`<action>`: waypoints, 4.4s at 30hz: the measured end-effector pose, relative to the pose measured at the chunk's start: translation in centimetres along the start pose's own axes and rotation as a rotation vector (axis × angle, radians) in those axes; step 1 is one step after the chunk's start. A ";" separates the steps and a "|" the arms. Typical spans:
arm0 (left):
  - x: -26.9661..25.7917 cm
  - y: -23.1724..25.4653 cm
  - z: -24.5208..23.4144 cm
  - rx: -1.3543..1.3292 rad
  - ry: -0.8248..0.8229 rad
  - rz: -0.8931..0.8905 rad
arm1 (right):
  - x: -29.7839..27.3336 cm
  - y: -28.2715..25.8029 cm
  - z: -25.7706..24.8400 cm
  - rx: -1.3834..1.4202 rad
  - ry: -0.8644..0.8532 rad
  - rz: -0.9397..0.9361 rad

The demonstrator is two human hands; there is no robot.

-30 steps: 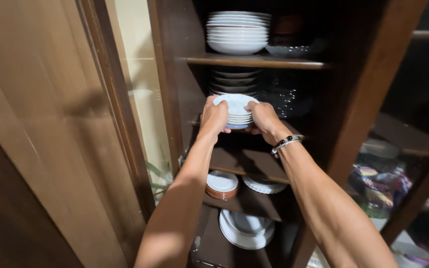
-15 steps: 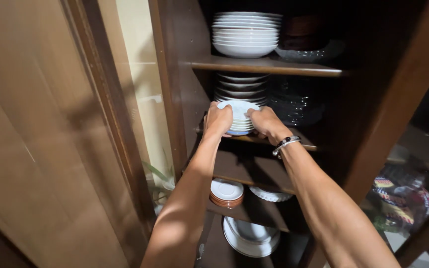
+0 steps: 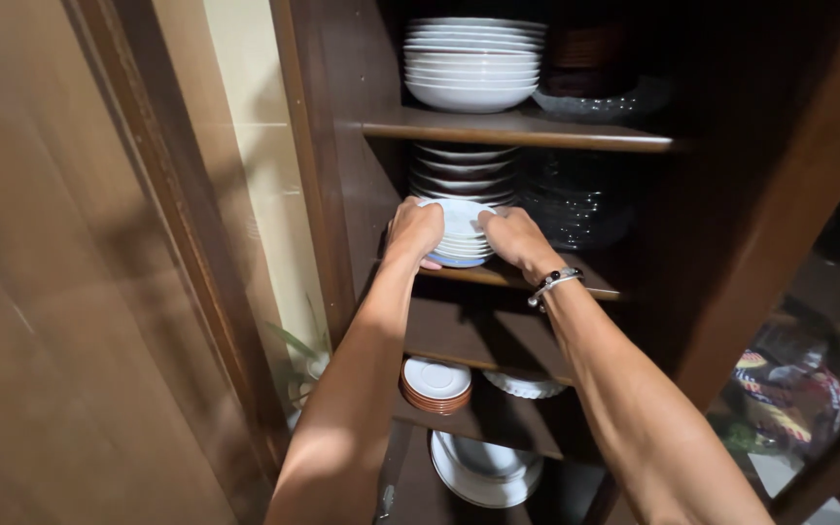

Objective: Organizing and cleaning small bowls and plates at a dining table and placing them in a cabinet.

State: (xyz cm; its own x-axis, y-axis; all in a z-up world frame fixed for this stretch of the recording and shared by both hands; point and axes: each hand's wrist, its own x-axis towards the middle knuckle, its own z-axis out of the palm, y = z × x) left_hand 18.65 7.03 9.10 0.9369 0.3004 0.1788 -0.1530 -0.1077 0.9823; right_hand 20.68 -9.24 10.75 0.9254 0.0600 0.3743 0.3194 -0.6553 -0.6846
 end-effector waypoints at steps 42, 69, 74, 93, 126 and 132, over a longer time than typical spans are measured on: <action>-4.9 -6.4 -1.4 0.127 0.273 0.531 | -3.7 0.9 1.8 -0.245 -0.043 -0.502; -5.5 -8.0 -0.2 0.322 0.402 0.824 | -3.9 1.7 1.9 -0.205 -0.058 -0.589; -6.7 -7.6 -0.5 0.288 0.448 0.812 | -3.1 3.2 2.5 -0.222 0.087 -0.771; -11.1 -8.8 -1.6 0.119 0.497 0.667 | -11.4 -0.3 2.0 -0.136 0.217 -0.577; -13.1 -11.8 -0.8 -0.022 0.142 0.578 | -16.0 3.4 3.5 -0.316 0.036 -0.654; -16.7 -13.7 -0.5 0.076 0.136 0.546 | -21.3 2.2 3.8 -0.295 -0.023 -0.501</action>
State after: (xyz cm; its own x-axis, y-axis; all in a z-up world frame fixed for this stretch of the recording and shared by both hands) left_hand 4.98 3.93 -7.27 0.6786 0.3011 0.6699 -0.5756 -0.3484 0.7398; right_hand 2.48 -9.10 -1.12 0.6814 0.4311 0.5915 0.6522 -0.7244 -0.2234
